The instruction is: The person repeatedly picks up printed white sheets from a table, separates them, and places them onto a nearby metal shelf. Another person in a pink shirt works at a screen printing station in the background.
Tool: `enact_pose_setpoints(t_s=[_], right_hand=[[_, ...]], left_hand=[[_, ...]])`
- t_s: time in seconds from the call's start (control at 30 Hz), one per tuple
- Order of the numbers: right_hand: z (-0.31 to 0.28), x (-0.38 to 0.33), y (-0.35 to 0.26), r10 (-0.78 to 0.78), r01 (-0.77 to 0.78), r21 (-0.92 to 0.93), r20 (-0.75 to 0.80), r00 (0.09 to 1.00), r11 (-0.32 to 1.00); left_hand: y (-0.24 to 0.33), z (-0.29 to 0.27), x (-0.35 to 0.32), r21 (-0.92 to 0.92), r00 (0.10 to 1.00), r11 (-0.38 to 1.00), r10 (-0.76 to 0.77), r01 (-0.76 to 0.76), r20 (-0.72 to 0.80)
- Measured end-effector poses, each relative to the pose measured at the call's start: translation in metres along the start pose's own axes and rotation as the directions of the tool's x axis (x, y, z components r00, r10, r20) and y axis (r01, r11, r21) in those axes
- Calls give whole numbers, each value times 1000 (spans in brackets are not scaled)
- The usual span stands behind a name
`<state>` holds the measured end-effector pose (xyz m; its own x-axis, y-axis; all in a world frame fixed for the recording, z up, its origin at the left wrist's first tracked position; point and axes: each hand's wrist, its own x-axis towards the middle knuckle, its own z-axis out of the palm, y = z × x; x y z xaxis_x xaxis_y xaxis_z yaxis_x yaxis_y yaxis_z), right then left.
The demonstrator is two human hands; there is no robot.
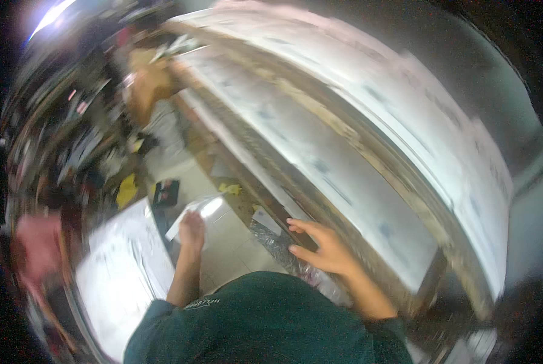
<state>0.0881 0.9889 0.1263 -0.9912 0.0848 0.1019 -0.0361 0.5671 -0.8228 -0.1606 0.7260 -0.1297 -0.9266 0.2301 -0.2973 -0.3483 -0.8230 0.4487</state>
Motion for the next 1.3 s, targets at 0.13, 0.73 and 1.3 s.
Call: enact_pose_setpoints(t_s=[0.13, 0.73, 1.3], right_hand=[[92, 58, 75, 97, -214, 413, 287, 953, 885], [247, 163, 60, -151, 55, 472, 168, 974, 880], [171, 234, 171, -106, 160, 223, -235, 966, 962]], left_hand=[[-12, 68, -78, 286, 981, 954, -33, 88, -191], [21, -26, -209, 0, 922, 982, 175, -187, -344], [155, -132, -219, -86, 636, 749, 489, -657, -597]])
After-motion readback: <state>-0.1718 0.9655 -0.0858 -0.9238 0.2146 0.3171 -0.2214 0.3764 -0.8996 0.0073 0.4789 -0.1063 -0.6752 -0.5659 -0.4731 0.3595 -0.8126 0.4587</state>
